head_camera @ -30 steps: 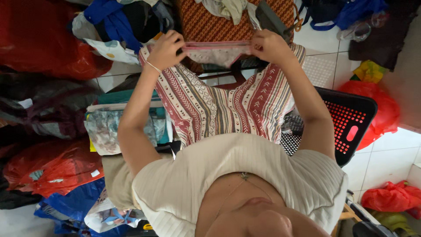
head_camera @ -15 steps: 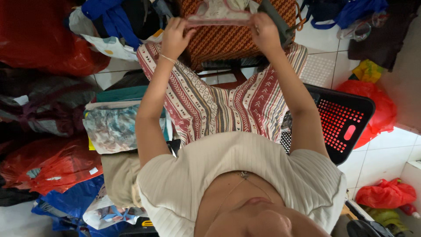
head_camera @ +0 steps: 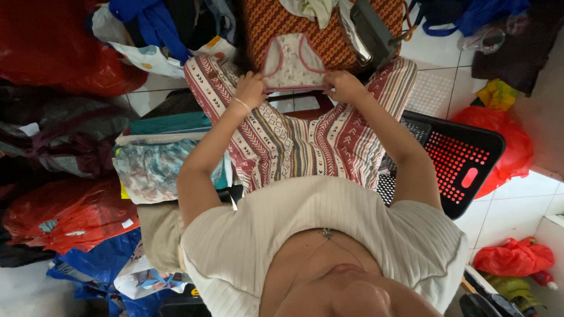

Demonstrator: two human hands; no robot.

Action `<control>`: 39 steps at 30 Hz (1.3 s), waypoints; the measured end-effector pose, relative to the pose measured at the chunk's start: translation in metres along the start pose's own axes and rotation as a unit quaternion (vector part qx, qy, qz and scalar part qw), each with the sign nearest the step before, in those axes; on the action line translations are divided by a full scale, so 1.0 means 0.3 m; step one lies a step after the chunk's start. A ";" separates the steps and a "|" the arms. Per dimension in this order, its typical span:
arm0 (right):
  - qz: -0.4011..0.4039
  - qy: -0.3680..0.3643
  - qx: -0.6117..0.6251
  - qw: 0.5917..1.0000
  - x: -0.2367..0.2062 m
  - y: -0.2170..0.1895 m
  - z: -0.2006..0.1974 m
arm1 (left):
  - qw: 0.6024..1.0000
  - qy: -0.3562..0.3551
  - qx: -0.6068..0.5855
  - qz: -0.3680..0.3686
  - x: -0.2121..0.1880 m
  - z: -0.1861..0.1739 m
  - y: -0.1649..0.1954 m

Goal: The person irons and folds several small clothing items on a low ironing board. They handle a brown garment, a pink item, a patterned piece, a yellow item, a red item, and a white item, ironing each one and then folding it before moving to the next.

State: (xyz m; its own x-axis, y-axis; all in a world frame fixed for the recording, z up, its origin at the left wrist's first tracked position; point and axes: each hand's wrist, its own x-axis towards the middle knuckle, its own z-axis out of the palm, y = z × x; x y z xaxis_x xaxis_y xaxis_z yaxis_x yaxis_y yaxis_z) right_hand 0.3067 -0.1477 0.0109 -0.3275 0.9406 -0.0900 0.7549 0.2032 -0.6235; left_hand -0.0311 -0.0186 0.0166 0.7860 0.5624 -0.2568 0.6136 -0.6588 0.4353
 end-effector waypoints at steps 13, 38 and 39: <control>0.100 0.225 0.098 0.964 0.287 0.043 -0.093 | 0.950 0.148 -0.234 -0.143 0.237 -0.184 -0.053; 0.204 0.146 -0.083 0.965 0.188 -0.058 0.147 | 0.986 0.163 -0.009 -0.016 0.343 -0.036 0.097; 0.236 0.169 -0.035 0.956 0.188 -0.071 0.158 | 0.986 0.164 -0.024 0.005 0.362 -0.049 0.099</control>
State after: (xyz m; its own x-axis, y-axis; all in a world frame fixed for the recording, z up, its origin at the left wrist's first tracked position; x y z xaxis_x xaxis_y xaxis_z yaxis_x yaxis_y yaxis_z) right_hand 0.2451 -0.1119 -0.0177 0.2524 0.9640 -0.0841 0.8140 -0.2585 -0.5202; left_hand 0.0714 0.0303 0.0143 0.7199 0.6930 0.0378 0.5958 -0.6450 0.4785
